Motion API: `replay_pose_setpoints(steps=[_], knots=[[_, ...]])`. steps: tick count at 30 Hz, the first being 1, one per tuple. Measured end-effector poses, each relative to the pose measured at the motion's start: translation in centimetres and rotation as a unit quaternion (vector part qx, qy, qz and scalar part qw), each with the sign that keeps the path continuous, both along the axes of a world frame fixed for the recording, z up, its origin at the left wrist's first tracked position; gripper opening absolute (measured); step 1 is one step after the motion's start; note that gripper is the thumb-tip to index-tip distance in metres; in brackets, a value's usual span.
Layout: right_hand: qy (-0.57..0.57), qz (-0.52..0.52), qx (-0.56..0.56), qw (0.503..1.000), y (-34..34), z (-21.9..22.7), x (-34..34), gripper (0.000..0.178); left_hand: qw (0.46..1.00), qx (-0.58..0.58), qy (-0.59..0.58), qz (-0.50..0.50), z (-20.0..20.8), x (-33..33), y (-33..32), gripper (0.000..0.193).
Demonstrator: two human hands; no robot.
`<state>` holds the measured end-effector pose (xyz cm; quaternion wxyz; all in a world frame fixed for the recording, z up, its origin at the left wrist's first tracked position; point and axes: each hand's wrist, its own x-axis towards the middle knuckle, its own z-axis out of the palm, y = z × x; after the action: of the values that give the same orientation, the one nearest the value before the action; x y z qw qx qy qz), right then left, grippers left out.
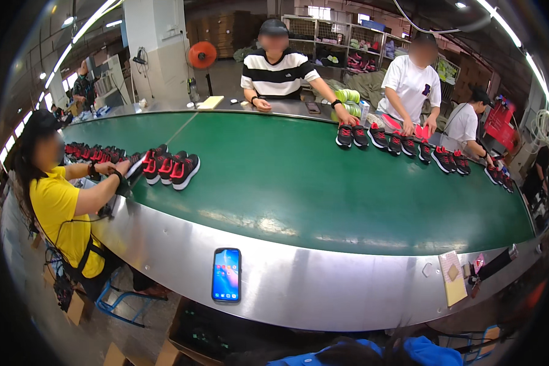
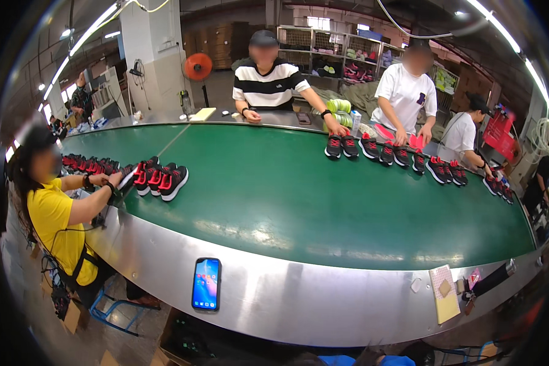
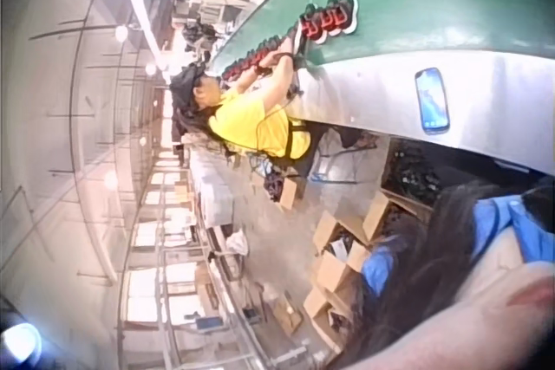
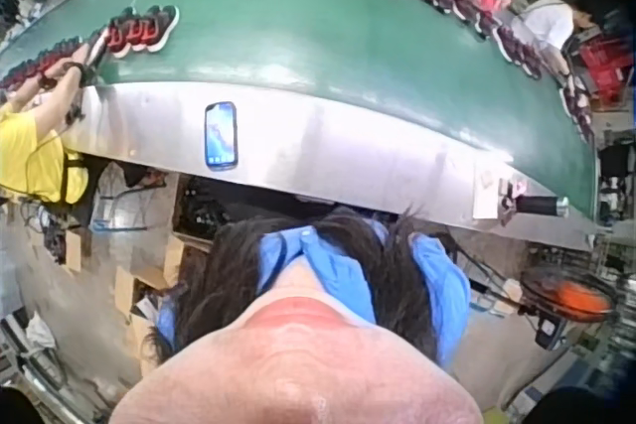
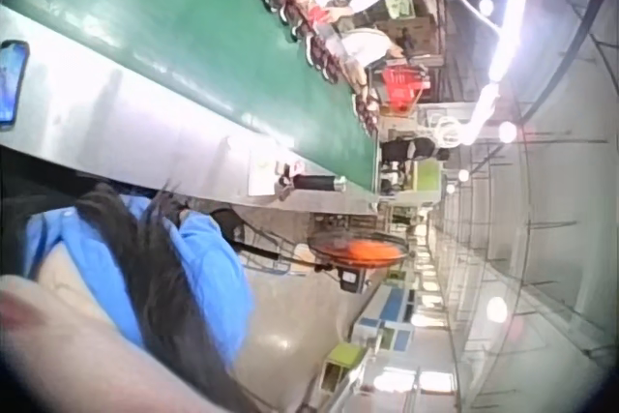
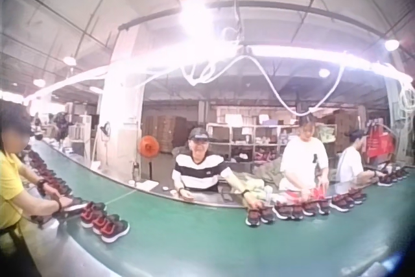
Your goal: The person inspects black and red sneakers on a green conveyor belt, picking up pairs, turning them over, and wiping them with a sponge. The person also adjusts the head-mounted camera during the task.
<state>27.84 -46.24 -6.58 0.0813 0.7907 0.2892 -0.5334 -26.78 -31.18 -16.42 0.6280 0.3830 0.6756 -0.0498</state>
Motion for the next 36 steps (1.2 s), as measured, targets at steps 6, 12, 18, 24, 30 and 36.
replay_pose_setpoints(steps=[6, 12, 18, 24, 30, 36], knots=[[0.005, 0.011, -0.013, 1.000, -4.5, -1.4, -0.1, 0.034, 1.000, -0.018, 0.022, -0.009, -1.9, -3.0, -4.2, 0.023], [0.014, 0.082, -0.023, 0.996, -8.5, -1.2, 1.4, 0.034, 0.997, 0.060, 0.029, -0.041, -3.7, -7.2, -8.7, 0.024], [0.087, 0.404, 0.056, 0.909, -4.6, 6.6, 1.5, 0.034, 0.887, 0.366, -0.066, 0.273, 10.8, -5.6, -1.1, 0.015], [0.228, 0.393, 0.274, 0.848, 10.8, 24.1, -3.2, 0.039, 0.746, 0.483, -0.348, 0.298, 30.5, 2.8, 2.4, 0.025], [0.528, -0.004, 0.466, 0.710, 25.6, 23.2, -2.4, 0.036, 0.680, 0.366, -0.557, 0.307, 27.6, 16.8, 12.9, 0.015], [0.489, -0.265, 0.463, 0.690, 30.8, 12.3, -7.0, 0.019, 0.688, 0.264, -0.531, 0.419, 21.0, 27.9, 17.9, 0.023]])
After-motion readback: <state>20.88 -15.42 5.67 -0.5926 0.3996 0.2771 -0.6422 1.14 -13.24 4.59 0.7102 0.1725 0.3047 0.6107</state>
